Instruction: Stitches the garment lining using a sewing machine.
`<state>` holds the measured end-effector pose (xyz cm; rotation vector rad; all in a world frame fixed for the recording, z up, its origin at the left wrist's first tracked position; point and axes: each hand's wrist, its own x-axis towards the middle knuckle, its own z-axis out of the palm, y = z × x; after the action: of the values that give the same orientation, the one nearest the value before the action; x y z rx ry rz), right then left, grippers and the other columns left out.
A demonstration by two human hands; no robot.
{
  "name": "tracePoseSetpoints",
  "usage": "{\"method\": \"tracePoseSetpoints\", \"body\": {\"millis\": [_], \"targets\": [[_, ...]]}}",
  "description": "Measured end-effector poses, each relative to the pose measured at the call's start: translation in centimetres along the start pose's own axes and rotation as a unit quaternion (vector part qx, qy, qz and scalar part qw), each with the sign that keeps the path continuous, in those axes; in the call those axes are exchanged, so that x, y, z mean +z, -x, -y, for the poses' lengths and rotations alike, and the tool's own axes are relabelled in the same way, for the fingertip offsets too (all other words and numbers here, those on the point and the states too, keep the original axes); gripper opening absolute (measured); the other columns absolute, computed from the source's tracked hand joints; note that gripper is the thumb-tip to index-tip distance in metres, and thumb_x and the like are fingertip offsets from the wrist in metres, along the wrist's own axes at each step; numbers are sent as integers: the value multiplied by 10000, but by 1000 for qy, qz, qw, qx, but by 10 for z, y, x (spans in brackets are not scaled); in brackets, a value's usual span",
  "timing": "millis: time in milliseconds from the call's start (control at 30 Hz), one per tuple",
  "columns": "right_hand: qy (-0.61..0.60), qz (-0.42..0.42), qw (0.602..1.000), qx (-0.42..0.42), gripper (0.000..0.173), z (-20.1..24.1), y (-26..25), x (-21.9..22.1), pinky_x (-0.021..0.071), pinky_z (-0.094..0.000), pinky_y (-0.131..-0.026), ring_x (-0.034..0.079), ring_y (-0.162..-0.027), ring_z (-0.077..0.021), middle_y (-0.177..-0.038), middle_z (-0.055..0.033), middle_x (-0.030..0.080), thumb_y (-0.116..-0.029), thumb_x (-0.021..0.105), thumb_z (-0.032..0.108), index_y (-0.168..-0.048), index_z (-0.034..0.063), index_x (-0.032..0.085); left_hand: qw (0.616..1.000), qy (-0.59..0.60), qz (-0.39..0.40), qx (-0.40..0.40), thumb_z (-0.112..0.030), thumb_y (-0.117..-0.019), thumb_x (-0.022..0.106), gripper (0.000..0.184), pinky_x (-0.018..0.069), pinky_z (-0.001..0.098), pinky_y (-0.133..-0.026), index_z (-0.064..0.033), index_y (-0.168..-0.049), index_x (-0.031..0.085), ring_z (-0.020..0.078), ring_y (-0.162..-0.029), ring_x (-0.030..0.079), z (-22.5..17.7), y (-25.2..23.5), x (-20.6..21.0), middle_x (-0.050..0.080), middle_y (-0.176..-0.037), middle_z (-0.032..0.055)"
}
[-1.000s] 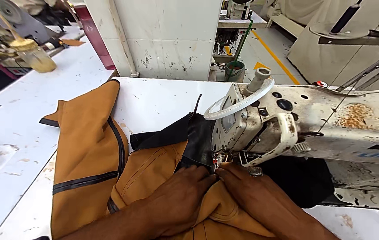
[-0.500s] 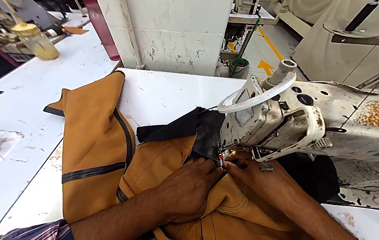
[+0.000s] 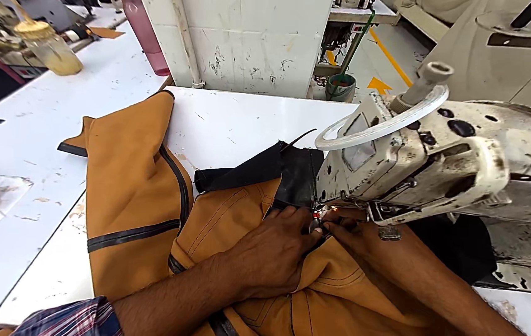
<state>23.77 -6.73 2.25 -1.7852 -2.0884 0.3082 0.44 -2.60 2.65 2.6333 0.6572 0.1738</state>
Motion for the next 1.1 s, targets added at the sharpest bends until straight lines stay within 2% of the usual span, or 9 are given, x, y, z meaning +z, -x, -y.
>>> {"method": "tracePoseSetpoints", "body": {"millis": [100, 367, 500, 667, 733, 800, 900, 967, 1100], "targets": [[22, -30, 999, -6, 208, 6, 5, 8, 578, -332, -684, 655, -732, -91, -854, 46, 689, -968, 603, 355, -966, 205, 747, 999, 18, -12, 25, -291, -981, 514, 387, 443, 399, -1075, -157, -1292, 703, 202, -1298, 514, 5, 0, 2, 574, -1371, 49], [20, -91, 994, 63, 291, 13, 5, 18, 568, -409, -695, 661, -731, -142, -816, -2, 684, -973, 597, 400, -1020, 152, 741, 999, -4, -7, 33, -300, -956, 530, 430, 464, 372, -1025, -158, -1330, 685, 200, -1221, 540, 5, 1, 0, 603, -1277, 33], [25, -85, 993, 78, 369, 7, -3, 22, 509, -450, -606, 588, -622, -186, -661, -30, 584, -985, 585, 403, -775, 111, 669, 999, -13, -6, 36, -288, -941, 547, 431, 459, 384, -1038, -144, -1321, 690, 214, -1234, 536, 5, 1, -2, 597, -1305, 42], [55, -85, 994, 31, 273, 13, 1, 12, 566, -461, -692, 669, -739, -216, -829, -67, 688, -1000, 604, 329, -1023, 91, 736, 999, -20, -10, 36, -302, -934, 567, 449, 463, 393, -1025, -147, -1338, 686, 223, -1228, 542, 3, 0, 0, 595, -1330, 56], [72, -113, 991, 0, 307, 11, -5, 18, 539, -506, -645, 659, -700, -280, -769, -119, 662, -989, 592, 315, -918, 41, 711, 999, -13, -2, 31, -271, -929, 587, 445, 455, 410, -1039, -126, -1338, 683, 243, -1241, 539, 4, 1, -4, 591, -1350, 72], [73, -111, 991, -4, 319, 10, -7, 18, 537, -548, -694, 669, -747, -326, -803, -158, 671, -993, 585, 301, -948, 12, 711, 999, -11, 4, 37, -247, -910, 603, 455, 453, 426, -1045, -112, -1337, 683, 265, -1257, 533, 5, 1, -5, 585, -1361, 88], [79, -84, 993, 30, 321, 19, 0, 12, 519, -541, -630, 656, -677, -326, -747, -159, 653, -1021, 599, 289, -955, -7, 703, 999, -16, 2, 43, -257, -890, 620, 461, 462, 419, -1018, -118, -1323, 697, 263, -1224, 540, 2, 0, -2, 590, -1339, 87], [82, -85, 992, 38, 328, 22, -8, 12, 497, -531, -598, 627, -644, -327, -713, -164, 621, -1025, 590, 269, -885, -16, 675, 999, -23, 5, 39, -257, -899, 622, 464, 457, 420, -1030, -113, -1335, 688, 266, -1230, 540, 4, 0, -7, 587, -1349, 92], [64, -92, 992, 63, 351, 14, -19, 17, 479, -598, -706, 645, -798, -398, -815, -239, 634, -1003, 576, 267, -825, -33, 619, 998, -15, 8, 57, -264, -919, 612, 430, 450, 434, -1042, -99, -1306, 701, 276, -1241, 537, 7, -2, -4, 580, -1366, 102]]}}
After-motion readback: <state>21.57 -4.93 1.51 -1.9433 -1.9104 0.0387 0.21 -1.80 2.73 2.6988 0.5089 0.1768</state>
